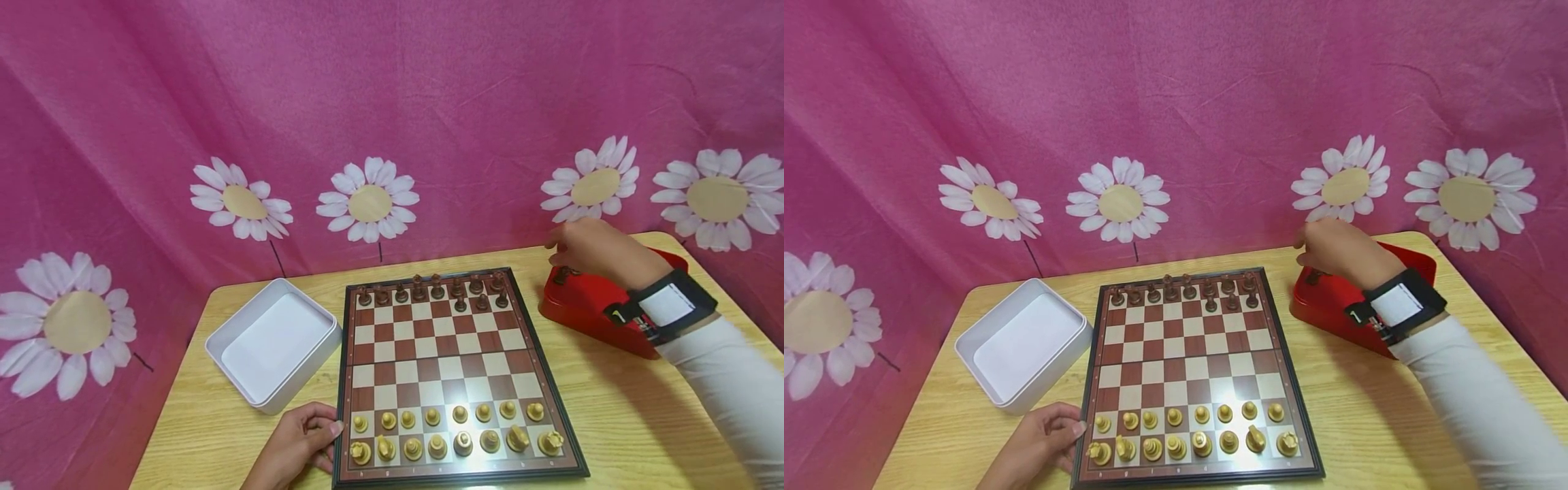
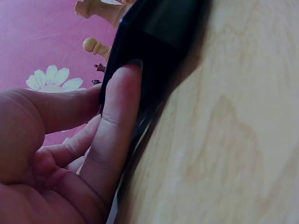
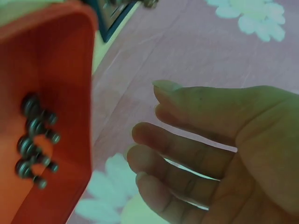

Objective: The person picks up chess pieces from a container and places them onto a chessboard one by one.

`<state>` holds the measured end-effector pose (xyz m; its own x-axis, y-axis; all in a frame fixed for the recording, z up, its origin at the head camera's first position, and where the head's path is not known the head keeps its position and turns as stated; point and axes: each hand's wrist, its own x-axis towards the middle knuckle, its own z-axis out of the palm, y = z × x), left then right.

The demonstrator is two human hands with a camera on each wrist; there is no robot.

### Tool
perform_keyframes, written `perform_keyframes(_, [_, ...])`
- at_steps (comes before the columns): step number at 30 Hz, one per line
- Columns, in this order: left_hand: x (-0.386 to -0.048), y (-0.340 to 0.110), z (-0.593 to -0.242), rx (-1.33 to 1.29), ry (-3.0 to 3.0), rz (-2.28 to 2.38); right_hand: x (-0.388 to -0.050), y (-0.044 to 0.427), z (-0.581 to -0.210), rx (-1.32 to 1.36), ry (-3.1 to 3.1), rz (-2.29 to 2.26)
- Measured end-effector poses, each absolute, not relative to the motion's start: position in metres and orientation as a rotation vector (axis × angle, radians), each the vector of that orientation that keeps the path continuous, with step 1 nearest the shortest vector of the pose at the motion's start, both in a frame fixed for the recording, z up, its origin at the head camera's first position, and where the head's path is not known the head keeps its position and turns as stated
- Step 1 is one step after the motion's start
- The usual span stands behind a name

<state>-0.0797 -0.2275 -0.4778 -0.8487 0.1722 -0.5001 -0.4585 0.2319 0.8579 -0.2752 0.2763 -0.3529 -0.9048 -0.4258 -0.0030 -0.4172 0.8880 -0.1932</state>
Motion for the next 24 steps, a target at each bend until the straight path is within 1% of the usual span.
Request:
perform_keyframes(7, [-0.08,-0.228,-0.478,-0.272,2.015,1.669,-0.287,0.305,-0.366,-0.599,3.015,-0.282])
perform_keyframes(15, [-0.081,-0.228,-0.478,-0.27,2.004,1.678,-0.297,0.325,-0.379,-0.465,2.954,-0.234])
perform_keyframes(24, [-0.08,-0.227,-0.476,-0.266,1.995,1.692,-0.299,0.341,-0.392,-0.47,2.926,-0.21])
